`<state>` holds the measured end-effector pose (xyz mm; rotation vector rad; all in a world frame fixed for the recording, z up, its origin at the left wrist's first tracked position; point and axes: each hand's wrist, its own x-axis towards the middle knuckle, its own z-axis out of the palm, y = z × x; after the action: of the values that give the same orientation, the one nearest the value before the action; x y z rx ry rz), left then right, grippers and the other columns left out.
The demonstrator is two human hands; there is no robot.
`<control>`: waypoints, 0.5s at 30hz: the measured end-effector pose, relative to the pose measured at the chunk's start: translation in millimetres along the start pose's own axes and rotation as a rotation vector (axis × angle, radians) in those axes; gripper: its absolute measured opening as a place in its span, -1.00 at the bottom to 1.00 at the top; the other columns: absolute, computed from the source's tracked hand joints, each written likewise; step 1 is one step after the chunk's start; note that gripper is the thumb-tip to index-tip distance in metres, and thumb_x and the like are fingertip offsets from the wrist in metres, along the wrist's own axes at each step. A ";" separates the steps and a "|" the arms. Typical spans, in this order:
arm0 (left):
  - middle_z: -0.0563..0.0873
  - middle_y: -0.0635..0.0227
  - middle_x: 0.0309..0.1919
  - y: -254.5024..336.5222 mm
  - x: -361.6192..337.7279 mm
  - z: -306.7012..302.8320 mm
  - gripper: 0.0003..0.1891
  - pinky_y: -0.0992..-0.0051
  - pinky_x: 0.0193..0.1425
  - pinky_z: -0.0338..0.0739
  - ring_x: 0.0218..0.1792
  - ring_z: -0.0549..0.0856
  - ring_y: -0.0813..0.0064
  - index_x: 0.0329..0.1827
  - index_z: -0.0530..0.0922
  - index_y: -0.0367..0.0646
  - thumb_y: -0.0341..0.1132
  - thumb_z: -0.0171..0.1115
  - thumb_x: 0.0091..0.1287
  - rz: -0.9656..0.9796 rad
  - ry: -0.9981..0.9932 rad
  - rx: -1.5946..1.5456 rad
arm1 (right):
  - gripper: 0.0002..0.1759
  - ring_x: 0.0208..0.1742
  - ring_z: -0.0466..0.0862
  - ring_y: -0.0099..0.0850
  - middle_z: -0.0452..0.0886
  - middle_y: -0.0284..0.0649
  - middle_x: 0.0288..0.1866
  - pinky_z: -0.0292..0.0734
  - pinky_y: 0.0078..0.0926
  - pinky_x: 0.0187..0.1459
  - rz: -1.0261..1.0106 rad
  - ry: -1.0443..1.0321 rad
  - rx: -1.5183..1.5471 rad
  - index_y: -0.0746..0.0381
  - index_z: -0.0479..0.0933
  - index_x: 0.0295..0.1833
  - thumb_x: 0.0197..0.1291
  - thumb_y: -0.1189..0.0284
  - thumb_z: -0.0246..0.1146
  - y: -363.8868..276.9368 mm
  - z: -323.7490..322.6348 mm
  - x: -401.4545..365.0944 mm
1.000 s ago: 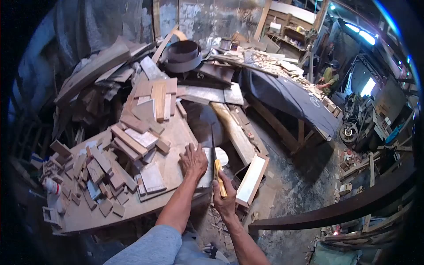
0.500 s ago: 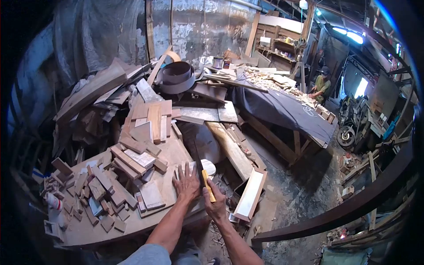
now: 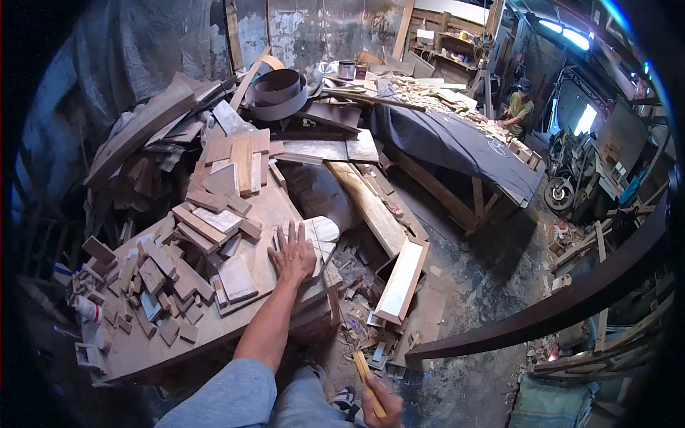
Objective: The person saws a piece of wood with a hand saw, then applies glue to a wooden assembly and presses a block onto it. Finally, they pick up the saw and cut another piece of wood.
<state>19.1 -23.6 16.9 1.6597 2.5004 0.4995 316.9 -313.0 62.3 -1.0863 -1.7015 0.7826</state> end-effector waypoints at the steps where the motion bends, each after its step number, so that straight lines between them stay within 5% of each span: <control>1: 0.07 0.28 0.75 -1.2 1.4 -1.5 -0.31 -0.52 0.54 0.04 0.73 -0.04 -0.03 0.72 0.19 0.03 -0.04 -0.03 0.54 0.007 0.000 0.007 | -0.56 -0.27 0.80 -0.27 0.81 0.03 -0.13 0.69 -0.35 -0.19 -0.047 0.039 -0.014 0.39 0.60 0.34 0.41 0.47 0.32 -21.3 -10.1 0.4; 5: 0.05 0.20 0.75 -1.9 1.9 -4.7 -0.30 -0.42 0.61 -0.03 0.74 -0.07 -0.04 0.71 0.19 -0.01 -0.03 -0.02 0.53 0.014 -0.045 -0.038 | -0.60 -0.33 0.78 -0.28 0.82 0.01 -0.17 0.68 -0.36 -0.24 -0.044 0.150 -0.001 0.41 0.62 0.32 0.41 0.55 0.28 -36.9 -42.3 -21.8; 8: 0.12 0.15 0.72 -6.2 7.4 -4.8 -0.30 -0.41 0.60 -0.01 0.72 -0.02 -0.05 0.67 0.25 -0.04 -0.04 0.03 0.47 0.044 -0.053 -0.041 | -0.49 -0.18 0.86 -0.23 0.79 0.13 0.00 0.73 -0.36 -0.10 0.027 0.179 0.022 0.42 0.54 0.39 0.38 0.45 0.33 -23.0 -42.7 6.4; 11: 0.17 0.14 0.70 -8.8 15.6 -3.7 -0.28 -0.42 0.60 -0.01 0.72 0.00 -0.06 0.63 0.29 -0.06 -0.04 0.09 0.39 0.063 -0.050 -0.068 | -0.43 -0.20 0.80 -0.35 0.78 0.04 -0.01 0.70 -0.43 -0.10 -0.030 0.162 -0.003 0.46 0.49 0.43 0.40 0.40 0.32 -13.0 -4.9 96.3; 12: 0.17 0.13 0.70 -10.4 16.6 1.0 -0.27 -0.41 0.61 -0.02 0.72 0.00 -0.06 0.63 0.30 -0.06 -0.04 0.09 0.38 0.070 -0.032 -0.073 | -0.44 -0.10 0.80 -0.31 0.77 0.06 0.02 0.69 -0.42 -0.04 -0.137 0.220 -0.032 0.47 0.48 0.43 0.41 0.42 0.31 14.5 20.3 124.7; 13: 0.17 0.13 0.70 -12.5 16.0 4.4 -0.27 -0.40 0.62 -0.03 0.72 0.00 -0.05 0.62 0.30 -0.06 -0.04 0.09 0.37 0.075 -0.015 -0.077 | -0.45 0.04 0.77 -0.26 0.74 0.12 0.10 0.66 -0.38 0.06 0.085 0.111 0.079 0.48 0.46 0.44 0.44 0.43 0.29 17.3 36.0 148.5; 15: 0.19 0.13 0.70 -14.3 12.4 5.5 -0.30 -0.36 0.65 -0.07 0.72 0.00 -0.04 0.62 0.33 -0.06 -0.03 0.06 0.42 0.087 0.023 -0.108 | -0.47 0.12 0.76 -0.24 0.73 0.17 0.16 0.64 -0.34 0.14 -0.001 0.175 0.172 0.46 0.49 0.42 0.45 0.41 0.30 26.7 79.4 199.8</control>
<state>3.1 -16.2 8.4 1.7366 2.3783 0.6544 217.8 -121.7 84.6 -1.0044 -1.4603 0.7937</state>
